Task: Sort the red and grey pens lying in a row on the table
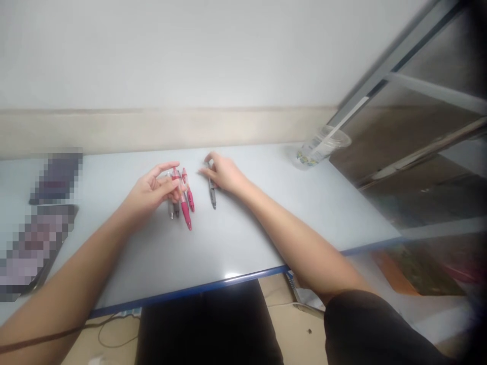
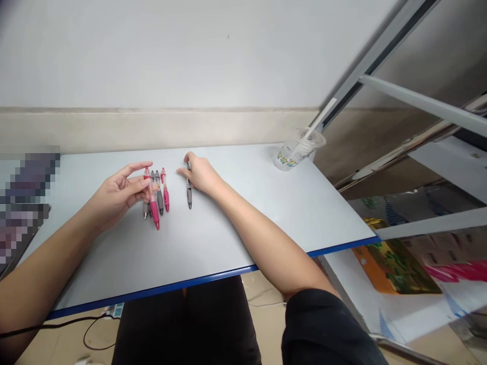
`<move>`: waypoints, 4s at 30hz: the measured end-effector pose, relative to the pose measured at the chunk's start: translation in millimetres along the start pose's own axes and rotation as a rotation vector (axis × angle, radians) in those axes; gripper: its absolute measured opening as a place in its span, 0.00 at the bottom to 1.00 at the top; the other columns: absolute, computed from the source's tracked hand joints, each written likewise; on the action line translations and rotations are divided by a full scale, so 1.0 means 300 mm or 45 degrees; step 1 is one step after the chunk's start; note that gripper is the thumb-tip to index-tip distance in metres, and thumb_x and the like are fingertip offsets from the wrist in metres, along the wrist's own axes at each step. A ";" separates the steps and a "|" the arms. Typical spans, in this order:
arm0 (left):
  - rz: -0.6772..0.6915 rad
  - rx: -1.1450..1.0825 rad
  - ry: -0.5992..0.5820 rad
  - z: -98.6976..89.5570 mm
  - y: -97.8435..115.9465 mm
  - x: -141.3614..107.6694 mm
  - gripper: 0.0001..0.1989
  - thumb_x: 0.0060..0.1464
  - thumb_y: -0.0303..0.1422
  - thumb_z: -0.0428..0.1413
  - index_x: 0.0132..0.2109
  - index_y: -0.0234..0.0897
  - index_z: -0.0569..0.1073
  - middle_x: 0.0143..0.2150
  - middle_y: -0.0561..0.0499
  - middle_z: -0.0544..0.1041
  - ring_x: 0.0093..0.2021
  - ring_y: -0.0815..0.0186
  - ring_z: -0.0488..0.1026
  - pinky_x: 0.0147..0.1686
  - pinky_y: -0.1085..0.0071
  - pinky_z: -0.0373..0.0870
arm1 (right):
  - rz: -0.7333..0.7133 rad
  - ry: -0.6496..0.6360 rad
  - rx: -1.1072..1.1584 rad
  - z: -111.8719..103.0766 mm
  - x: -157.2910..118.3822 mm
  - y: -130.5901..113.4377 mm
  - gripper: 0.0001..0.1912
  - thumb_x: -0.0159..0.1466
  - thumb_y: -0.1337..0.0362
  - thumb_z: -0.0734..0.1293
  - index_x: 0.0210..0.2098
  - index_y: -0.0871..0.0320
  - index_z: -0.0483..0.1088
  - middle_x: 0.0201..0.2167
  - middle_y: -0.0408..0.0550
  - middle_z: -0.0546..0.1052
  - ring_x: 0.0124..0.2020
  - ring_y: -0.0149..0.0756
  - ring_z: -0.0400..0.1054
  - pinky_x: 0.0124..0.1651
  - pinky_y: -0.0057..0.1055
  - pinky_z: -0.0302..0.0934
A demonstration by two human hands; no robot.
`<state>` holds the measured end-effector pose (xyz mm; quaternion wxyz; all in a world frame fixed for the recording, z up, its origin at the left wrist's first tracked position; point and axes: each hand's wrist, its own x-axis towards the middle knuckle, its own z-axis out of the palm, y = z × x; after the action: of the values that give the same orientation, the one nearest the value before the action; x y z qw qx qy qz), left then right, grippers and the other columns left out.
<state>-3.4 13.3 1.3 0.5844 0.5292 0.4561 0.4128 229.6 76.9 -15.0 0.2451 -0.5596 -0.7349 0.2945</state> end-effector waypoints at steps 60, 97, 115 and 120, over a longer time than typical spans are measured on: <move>0.422 0.594 0.269 -0.009 0.013 -0.016 0.12 0.64 0.41 0.60 0.38 0.39 0.84 0.29 0.50 0.78 0.33 0.62 0.75 0.37 0.67 0.72 | -0.189 -0.131 0.303 -0.103 -0.150 -0.055 0.31 0.73 0.41 0.66 0.23 0.57 0.68 0.21 0.44 0.71 0.23 0.29 0.61 0.30 0.30 0.55; -0.092 0.238 -0.511 -0.021 0.067 -0.037 0.28 0.73 0.49 0.46 0.25 0.40 0.62 0.21 0.56 0.56 0.24 0.68 0.55 0.28 0.69 0.59 | -0.334 0.081 1.315 -0.053 -0.184 -0.104 0.22 0.59 0.50 0.81 0.48 0.47 0.75 0.47 0.44 0.81 0.50 0.40 0.76 0.56 0.42 0.72; 0.036 0.675 -0.250 -0.011 0.044 -0.033 0.26 0.72 0.50 0.45 0.30 0.38 0.71 0.25 0.55 0.62 0.26 0.68 0.61 0.30 0.71 0.61 | -0.136 0.398 1.306 -0.042 -0.171 -0.093 0.22 0.52 0.58 0.85 0.40 0.51 0.75 0.39 0.41 0.82 0.46 0.38 0.79 0.59 0.43 0.72; 0.062 0.683 -0.206 -0.007 0.042 -0.035 0.26 0.71 0.49 0.45 0.30 0.39 0.72 0.23 0.55 0.59 0.25 0.68 0.58 0.27 0.70 0.58 | -0.102 0.480 1.398 -0.028 -0.184 -0.112 0.22 0.51 0.58 0.86 0.32 0.53 0.71 0.37 0.40 0.79 0.45 0.36 0.78 0.62 0.41 0.71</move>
<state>-7.9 5.0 14.8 0.4479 0.7070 0.4882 0.2475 226.7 18.0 12.9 0.6368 -0.3650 -0.4387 0.5184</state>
